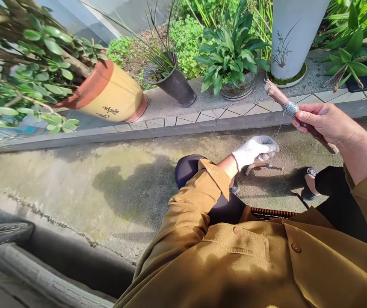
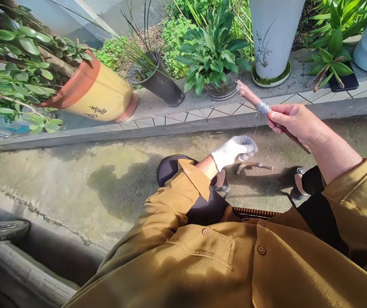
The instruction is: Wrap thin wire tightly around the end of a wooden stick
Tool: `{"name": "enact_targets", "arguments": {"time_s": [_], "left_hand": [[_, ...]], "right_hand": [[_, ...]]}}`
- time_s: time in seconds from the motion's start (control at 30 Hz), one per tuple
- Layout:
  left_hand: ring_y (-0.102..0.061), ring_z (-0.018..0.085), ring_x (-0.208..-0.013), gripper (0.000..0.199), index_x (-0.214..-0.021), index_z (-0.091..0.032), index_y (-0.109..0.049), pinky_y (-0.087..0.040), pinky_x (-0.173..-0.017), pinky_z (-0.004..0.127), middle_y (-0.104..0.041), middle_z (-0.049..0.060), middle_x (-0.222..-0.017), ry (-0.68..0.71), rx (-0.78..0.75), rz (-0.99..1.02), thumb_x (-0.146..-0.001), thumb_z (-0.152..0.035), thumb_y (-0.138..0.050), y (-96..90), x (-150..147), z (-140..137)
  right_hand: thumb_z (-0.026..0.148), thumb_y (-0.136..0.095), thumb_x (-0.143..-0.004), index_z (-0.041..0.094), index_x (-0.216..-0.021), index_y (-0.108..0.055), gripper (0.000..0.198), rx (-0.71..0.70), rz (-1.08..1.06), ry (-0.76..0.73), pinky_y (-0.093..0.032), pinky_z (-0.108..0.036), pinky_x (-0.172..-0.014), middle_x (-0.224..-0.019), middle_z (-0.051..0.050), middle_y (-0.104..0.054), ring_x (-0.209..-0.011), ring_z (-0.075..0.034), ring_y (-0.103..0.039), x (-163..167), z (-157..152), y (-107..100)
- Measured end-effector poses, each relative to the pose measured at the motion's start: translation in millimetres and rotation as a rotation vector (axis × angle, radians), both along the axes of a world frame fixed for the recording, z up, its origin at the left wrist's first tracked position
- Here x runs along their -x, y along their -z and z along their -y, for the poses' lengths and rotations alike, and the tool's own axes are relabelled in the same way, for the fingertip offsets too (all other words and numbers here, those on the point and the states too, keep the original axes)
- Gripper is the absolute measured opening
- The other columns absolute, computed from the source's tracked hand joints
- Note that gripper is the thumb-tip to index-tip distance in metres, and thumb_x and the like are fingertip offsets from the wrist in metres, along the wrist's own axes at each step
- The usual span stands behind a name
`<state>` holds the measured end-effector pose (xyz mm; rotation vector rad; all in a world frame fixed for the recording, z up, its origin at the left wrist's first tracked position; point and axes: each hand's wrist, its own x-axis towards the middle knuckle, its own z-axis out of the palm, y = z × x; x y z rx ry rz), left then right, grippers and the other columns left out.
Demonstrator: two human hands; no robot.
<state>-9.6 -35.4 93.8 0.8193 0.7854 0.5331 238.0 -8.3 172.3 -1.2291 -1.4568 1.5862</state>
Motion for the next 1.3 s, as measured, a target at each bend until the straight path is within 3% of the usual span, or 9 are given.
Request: {"name": "enact_targets", "arguments": {"time_s": [0.13, 0.3, 0.47, 0.77, 0.93, 1.03, 1.13, 1.2, 1.3], "left_hand": [[-0.033, 0.002, -0.046, 0.019, -0.091, -0.013, -0.076, -0.015, -0.046, 0.02, -0.063, -0.003, -0.066, -0.076, -0.115, -0.1, -0.083, -0.03, -0.081, -8.7, -6.1, 2.8], [-0.036, 0.006, -0.047, 0.046, -0.112, -0.014, -0.082, -0.018, -0.047, 0.023, -0.056, -0.005, -0.059, -0.144, -0.186, -0.056, -0.092, -0.055, -0.076, -3.1, -3.2, 5.7], [-0.037, 0.008, -0.045, 0.068, -0.11, -0.016, -0.085, -0.022, -0.046, 0.024, -0.051, -0.005, -0.053, -0.262, -0.23, -0.187, -0.1, -0.079, -0.065, 3.2, -6.1, 7.2], [-0.028, 0.005, -0.045, 0.042, -0.099, -0.016, -0.08, -0.016, -0.046, 0.025, -0.052, -0.007, -0.059, -0.296, -0.125, -0.132, -0.095, -0.058, -0.076, 1.2, -4.6, -0.4], [-0.053, 0.01, -0.062, 0.02, -0.097, -0.018, -0.08, -0.039, -0.063, 0.023, -0.065, -0.003, -0.069, -0.083, -0.45, -0.45, -0.101, -0.034, -0.068, -7.1, -3.4, 1.5], [-0.065, 0.017, -0.08, 0.017, -0.094, -0.019, -0.081, -0.045, -0.078, 0.027, -0.075, 0.002, -0.082, 0.062, -0.751, -0.672, -0.102, -0.028, -0.069, -7.1, -3.1, 0.4], [-0.067, 0.021, -0.082, 0.016, -0.088, -0.022, -0.082, -0.043, -0.079, 0.029, -0.075, 0.005, -0.083, 0.224, -0.923, -0.794, -0.1, -0.026, -0.073, -5.1, -2.2, -1.2], [-0.069, 0.022, -0.086, 0.014, -0.088, -0.023, -0.083, -0.045, -0.082, 0.029, -0.078, 0.005, -0.087, 0.309, -0.902, -0.723, -0.098, -0.025, -0.074, -5.5, -2.0, -0.7], [-0.072, 0.019, -0.09, 0.011, -0.092, -0.021, -0.083, -0.052, -0.088, 0.029, -0.083, 0.004, -0.095, 0.367, -0.659, -0.443, -0.095, -0.022, -0.073, -7.5, -2.5, 2.4]], "right_hand": [[0.05, -0.078, -0.103, 0.021, -0.086, -0.064, 0.037, -0.034, 0.18, 0.102, -0.034, -0.031, -0.062, -0.07, -0.002, -0.053, -0.066, -0.012, -0.042, 8.3, -2.1, -3.1], [0.042, -0.072, -0.109, 0.019, -0.088, -0.064, 0.032, -0.072, 0.247, 0.066, -0.034, -0.03, -0.064, -0.072, -0.001, -0.055, -0.065, -0.01, -0.043, 0.9, -6.1, 2.8], [0.047, -0.073, -0.109, 0.018, -0.092, -0.066, 0.034, -0.098, 0.231, 0.036, -0.033, -0.03, -0.064, -0.074, -0.001, -0.057, -0.065, -0.01, -0.044, -1.6, -5.5, 5.8], [0.046, -0.07, -0.106, 0.018, -0.102, -0.071, 0.029, -0.117, 0.236, 0.02, -0.035, -0.031, -0.067, -0.077, -0.002, -0.057, -0.067, -0.011, -0.045, -3.3, -8.1, 8.5], [0.045, -0.069, -0.105, 0.022, -0.106, -0.074, 0.023, -0.229, 0.775, -0.008, -0.03, -0.034, -0.074, -0.081, -0.004, -0.061, -0.073, -0.017, -0.044, 3.4, -8.3, 12.5], [0.043, -0.07, -0.105, 0.023, -0.095, -0.072, 0.022, -0.168, 1.038, -0.219, -0.024, -0.037, -0.077, -0.076, -0.005, -0.055, -0.072, -0.019, -0.037, 9.9, -4.2, 13.7], [0.028, -0.082, -0.095, 0.02, -0.073, -0.067, 0.028, -0.012, 1.015, -0.535, -0.025, -0.037, -0.076, -0.066, -0.005, -0.054, -0.067, -0.017, -0.039, 11.3, -2.0, 13.3], [0.023, -0.085, -0.088, 0.018, -0.065, -0.067, 0.03, 0.088, 0.926, -0.757, -0.027, -0.036, -0.071, -0.063, -0.004, -0.056, -0.064, -0.016, -0.044, 7.6, -2.7, 10.1], [0.039, -0.08, -0.094, 0.016, -0.089, -0.083, 0.023, 0.215, 0.61, -1.078, -0.032, -0.033, -0.068, -0.067, -0.001, -0.058, -0.067, -0.015, -0.048, -4.4, -6.1, 3.4]]}}
